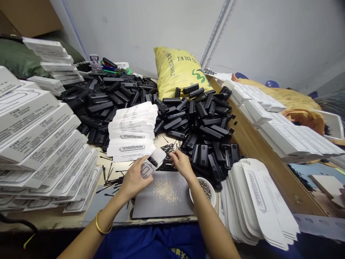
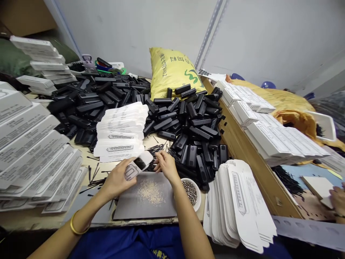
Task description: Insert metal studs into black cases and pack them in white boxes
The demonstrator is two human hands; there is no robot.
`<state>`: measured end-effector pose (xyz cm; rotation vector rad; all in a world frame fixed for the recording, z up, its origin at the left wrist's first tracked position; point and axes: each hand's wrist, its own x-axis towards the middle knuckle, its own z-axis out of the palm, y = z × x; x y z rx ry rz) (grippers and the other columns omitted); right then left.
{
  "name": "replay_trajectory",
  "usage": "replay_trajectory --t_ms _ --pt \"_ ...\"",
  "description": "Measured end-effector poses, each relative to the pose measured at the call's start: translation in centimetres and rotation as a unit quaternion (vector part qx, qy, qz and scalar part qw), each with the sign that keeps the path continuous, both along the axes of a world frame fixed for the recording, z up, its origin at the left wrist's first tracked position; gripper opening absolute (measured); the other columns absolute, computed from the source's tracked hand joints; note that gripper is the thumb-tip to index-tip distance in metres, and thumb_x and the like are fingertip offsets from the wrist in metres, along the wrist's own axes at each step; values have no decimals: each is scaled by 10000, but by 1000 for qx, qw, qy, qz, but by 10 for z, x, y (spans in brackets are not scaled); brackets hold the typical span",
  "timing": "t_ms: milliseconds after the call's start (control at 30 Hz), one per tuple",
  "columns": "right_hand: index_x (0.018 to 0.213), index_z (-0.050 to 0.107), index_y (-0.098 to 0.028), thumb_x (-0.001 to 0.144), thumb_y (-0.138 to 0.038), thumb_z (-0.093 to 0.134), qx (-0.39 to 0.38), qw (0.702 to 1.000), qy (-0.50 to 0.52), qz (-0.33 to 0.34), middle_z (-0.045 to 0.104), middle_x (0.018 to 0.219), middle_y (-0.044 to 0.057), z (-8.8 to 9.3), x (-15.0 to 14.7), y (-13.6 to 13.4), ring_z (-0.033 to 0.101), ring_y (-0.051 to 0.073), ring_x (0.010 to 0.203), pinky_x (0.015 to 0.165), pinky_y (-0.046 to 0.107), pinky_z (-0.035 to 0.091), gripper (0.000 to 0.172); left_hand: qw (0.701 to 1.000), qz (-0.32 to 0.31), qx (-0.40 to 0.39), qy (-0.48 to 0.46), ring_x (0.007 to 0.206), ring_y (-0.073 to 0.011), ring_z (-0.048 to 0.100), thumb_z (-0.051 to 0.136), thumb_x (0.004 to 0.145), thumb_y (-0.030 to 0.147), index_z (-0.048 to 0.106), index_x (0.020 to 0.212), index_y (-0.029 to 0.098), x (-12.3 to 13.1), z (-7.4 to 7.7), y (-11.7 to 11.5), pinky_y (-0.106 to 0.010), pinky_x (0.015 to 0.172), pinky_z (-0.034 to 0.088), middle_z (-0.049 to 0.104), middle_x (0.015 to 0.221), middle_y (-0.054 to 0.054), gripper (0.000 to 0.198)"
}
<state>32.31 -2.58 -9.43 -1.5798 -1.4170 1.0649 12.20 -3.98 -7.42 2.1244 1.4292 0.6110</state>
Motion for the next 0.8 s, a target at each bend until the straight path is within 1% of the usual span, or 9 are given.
replay_trajectory --t_ms 67,167,300,367,467,600,700,733,800 --pt "751 600 -206 826 -275 584 28 997 -69 -25 604 697 -6 -17 -4 11 593 145 668 618 256 483 102 996 52 -19 -62 1150 -268 531 573 685 244 432 1329 200 -7 -3 0 -387 984 424 553 1271 -82 661" --pt "586 509 -210 687 -92 663 46 994 -92 -26 584 710 7 -36 -8 17 559 185 821 786 306 443 219 986 85 -52 -135 1212 -258 503 605 697 288 381 1366 209 -10 -4 -4 -376 1045 381 539 1304 -70 710" --pt "568 499 -216 684 -84 644 77 993 -78 -36 582 709 14 -42 -4 12 540 194 808 831 343 423 228 974 70 -62 -208 1261 -248 462 611 721 283 319 1402 210 7 -3 -12 -365 1079 338 488 1367 -83 745" --pt "637 520 -216 747 -170 621 93 992 -55 -63 577 706 10 -34 3 7 546 182 740 768 341 451 156 970 71 -68 -222 1284 -255 439 611 734 293 300 1409 199 19 -4 -13 -384 1094 316 462 1390 -100 749" --pt "868 503 -216 871 -300 503 124 985 11 -122 565 721 -8 -5 10 -5 572 150 637 642 308 487 83 971 70 -76 -215 1289 -267 431 603 754 301 297 1411 194 31 -7 -14 -417 1096 314 448 1399 -116 732" --pt "1064 430 -270 856 -312 592 213 938 206 -181 597 802 -29 42 -1 -26 604 122 621 632 283 501 266 977 45 -53 -204 1305 -267 413 591 754 241 298 1416 210 39 -11 -17 -430 1110 300 428 1417 -115 724" --pt "933 562 -251 839 -278 622 229 958 114 -126 606 796 -7 55 -13 -40 584 139 695 681 287 479 114 975 28 -36 -216 1330 -253 383 584 760 211 252 1435 229 41 -13 -20 -426 1123 283 391 1445 -110 752" --pt "867 600 -238 847 -271 607 224 968 65 -93 608 805 9 54 -16 -44 579 152 744 714 296 472 39 974 26 -32 -222 1338 -250 374 580 767 209 233 1439 233 41 -15 -20 -427 1124 280 377 1455 -110 757" --pt "825 635 -225 859 -277 585 206 976 18 -65 604 869 34 44 -21 -46 570 171 830 775 310 462 80 972 23 -27 -233 1336 -246 379 571 780 204 223 1433 240 41 -18 -21 -429 1116 292 368 1458 -110 740"
